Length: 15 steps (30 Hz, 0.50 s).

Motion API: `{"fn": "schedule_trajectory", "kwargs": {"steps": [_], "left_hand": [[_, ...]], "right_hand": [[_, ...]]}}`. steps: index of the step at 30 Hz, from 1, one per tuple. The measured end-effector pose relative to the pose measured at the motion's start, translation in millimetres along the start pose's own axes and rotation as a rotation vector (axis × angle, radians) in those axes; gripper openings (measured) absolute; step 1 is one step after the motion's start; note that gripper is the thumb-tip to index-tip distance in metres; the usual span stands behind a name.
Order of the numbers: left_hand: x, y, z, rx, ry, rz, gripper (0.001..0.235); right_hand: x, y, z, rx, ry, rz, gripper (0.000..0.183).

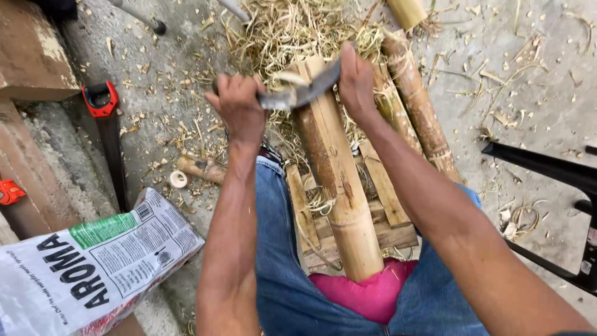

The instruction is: The person is using a curved blade to shave the outer bark off a bamboo pole while it rests on a wooden stand.

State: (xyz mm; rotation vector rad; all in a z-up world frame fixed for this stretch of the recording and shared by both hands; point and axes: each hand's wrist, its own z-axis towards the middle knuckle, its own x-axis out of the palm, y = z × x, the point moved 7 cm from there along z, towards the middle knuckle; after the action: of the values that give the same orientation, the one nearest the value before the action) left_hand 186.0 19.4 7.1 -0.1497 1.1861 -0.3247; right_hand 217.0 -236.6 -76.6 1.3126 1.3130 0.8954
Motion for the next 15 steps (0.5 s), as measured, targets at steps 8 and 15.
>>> {"fn": "schedule_trajectory", "kwargs": {"steps": [8, 15], "left_hand": [[-32.0, -23.7, -19.7, -0.043, -0.057, 0.082, 0.03], [-115.0, -110.7, -148.2, -0.015, 0.181, -0.117, 0.022]], "right_hand": [[-9.6, -23.5, -6.4, 0.064, 0.093, -0.126, 0.056], [-90.8, -36.7, -245.9, 0.237, 0.024, -0.11, 0.047]]}}
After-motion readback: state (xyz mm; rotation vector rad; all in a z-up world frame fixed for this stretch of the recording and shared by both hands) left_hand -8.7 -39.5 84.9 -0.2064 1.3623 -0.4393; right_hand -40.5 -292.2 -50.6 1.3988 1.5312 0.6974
